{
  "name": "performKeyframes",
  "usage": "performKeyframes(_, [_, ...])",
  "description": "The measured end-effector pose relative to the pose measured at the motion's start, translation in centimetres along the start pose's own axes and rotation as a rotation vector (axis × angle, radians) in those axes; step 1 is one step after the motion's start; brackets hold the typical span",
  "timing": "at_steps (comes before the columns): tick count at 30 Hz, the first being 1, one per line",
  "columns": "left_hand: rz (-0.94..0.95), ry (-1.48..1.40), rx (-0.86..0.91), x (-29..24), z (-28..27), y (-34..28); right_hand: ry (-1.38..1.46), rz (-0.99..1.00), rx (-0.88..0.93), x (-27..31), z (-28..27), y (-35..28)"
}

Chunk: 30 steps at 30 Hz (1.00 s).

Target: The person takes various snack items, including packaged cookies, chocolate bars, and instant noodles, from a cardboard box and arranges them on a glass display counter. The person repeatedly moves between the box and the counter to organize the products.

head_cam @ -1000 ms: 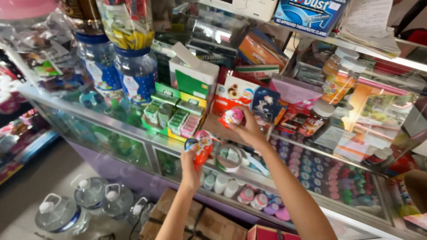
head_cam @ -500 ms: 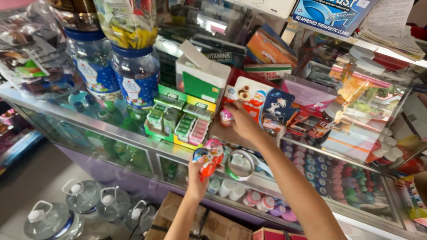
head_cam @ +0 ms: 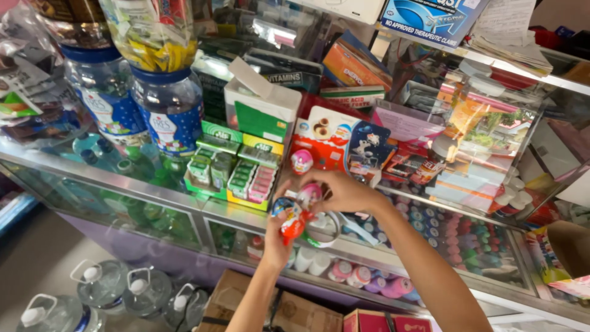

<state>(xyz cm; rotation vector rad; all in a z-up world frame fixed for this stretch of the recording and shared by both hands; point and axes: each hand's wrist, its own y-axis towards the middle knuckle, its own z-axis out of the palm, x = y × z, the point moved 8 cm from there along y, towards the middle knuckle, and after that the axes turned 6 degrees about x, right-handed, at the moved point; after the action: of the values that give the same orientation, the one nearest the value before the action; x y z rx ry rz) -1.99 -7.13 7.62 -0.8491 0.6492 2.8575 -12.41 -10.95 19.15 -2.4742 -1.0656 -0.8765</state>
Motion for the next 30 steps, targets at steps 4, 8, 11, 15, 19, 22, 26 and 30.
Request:
performKeyframes(4, [0.040,0.006,-0.107,1.6,-3.5,-0.1,-0.127,0.220,-0.265,-5.7,-3.2,-0.8])
performKeyframes(8, [0.055,0.032,-0.167,5.4,-9.5,-1.5,-0.305,0.210,-0.466,-9.1,-4.0,-0.6])
performKeyframes(11, [0.038,0.077,-0.204,2.4,-5.8,-1.1,-0.442,0.222,-0.477,-8.2,-3.1,0.5])
performKeyframes(15, [-0.026,0.054,-0.376,1.9,-5.5,-1.1,-0.504,0.171,-0.458,-10.3,-2.3,0.8])
performKeyframes(19, [0.109,0.408,-0.189,1.3,-4.2,0.5,-0.342,0.197,-0.423,-5.1,-3.9,0.1])
performKeyframes(22, [0.183,0.408,-0.108,1.4,-2.4,2.5,0.035,0.099,-0.182,-4.0,-2.9,-0.2])
performKeyframes(26, [0.117,0.366,-0.088,2.4,0.3,4.7,0.219,0.096,-0.013,-2.8,-2.8,-1.2])
performKeyframes(30, [0.296,0.961,-0.080,-0.6,2.4,4.1,0.058,0.112,-0.171,-6.1,-4.8,-3.3])
